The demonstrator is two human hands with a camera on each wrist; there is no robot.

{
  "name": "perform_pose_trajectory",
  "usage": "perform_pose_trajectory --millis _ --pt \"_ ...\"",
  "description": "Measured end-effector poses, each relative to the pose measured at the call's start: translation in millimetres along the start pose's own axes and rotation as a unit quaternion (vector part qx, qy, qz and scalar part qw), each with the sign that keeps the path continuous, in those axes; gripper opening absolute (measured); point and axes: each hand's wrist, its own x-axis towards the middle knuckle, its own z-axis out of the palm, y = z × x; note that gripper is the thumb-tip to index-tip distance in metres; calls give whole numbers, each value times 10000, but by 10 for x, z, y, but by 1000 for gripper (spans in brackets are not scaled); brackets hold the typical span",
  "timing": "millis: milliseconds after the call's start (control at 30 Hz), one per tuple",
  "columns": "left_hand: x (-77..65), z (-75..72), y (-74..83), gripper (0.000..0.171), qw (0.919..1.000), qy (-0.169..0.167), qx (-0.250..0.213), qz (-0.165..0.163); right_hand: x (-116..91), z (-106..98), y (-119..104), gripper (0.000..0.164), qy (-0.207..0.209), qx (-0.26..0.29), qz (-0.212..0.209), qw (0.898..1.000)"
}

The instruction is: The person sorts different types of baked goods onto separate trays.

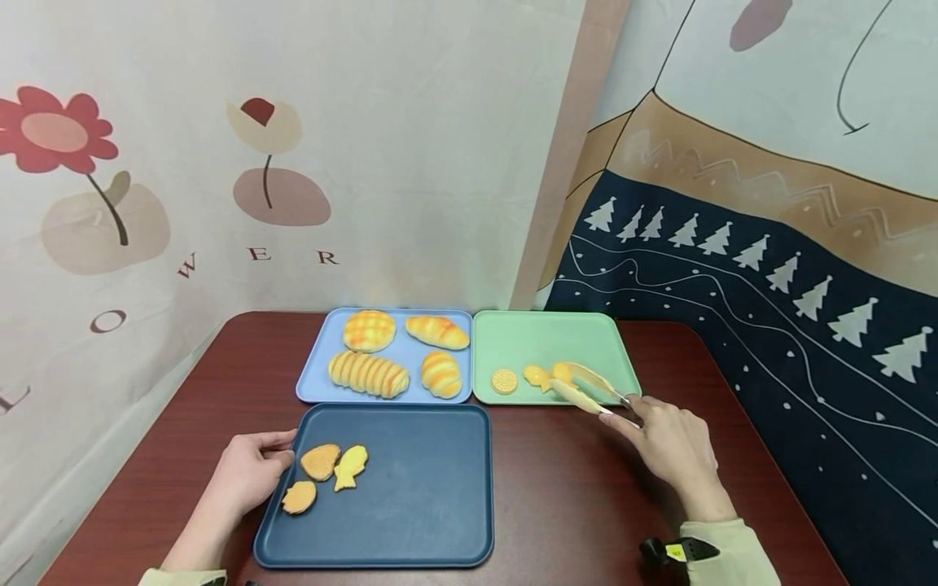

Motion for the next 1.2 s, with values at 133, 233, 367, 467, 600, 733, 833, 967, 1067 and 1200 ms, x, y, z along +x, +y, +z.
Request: perform_pose_trajectory --millis 133,233,367,467,600,733,833,967,1067,1200 --pt "0 1 -2 43 10000 -2 9 -8 6 -9 30 69 -47 -81 45 9999" --pt "-3 2 -1 43 10000 7 17 -23 9 -11 51 69 -63 -101 56 9999" --pt "-8 5 1 43 10000 17 9 -47 22 -5 78 63 -121 -80 74 9999" --pt "-6 8 -5 43 10000 9 -1 -37 37 4 97 57 -169 -71 95 9998" --pt "1 8 -11 43 10000 11 2 3 54 12 113 54 -238 -94 120 9996" --pt "-1 9 -9 43 10000 27 39 -11 64 9 125 57 -283 -147 153 9994" --pt "-5 11 -3 42 10000 23 55 -53 66 1 128 62 -313 -163 175 9992" --pt "-4 10 7 42 10000 18 49 -55 69 -17 115 70 -377 -151 262 9988" --pt "-4 10 4 42 10000 15 43 -38 67 -25 105 73 -405 -143 339 9985" --pt "-11 8 -2 43 10000 15 28 -19 54 -25 91 78 -424 -169 405 9981"
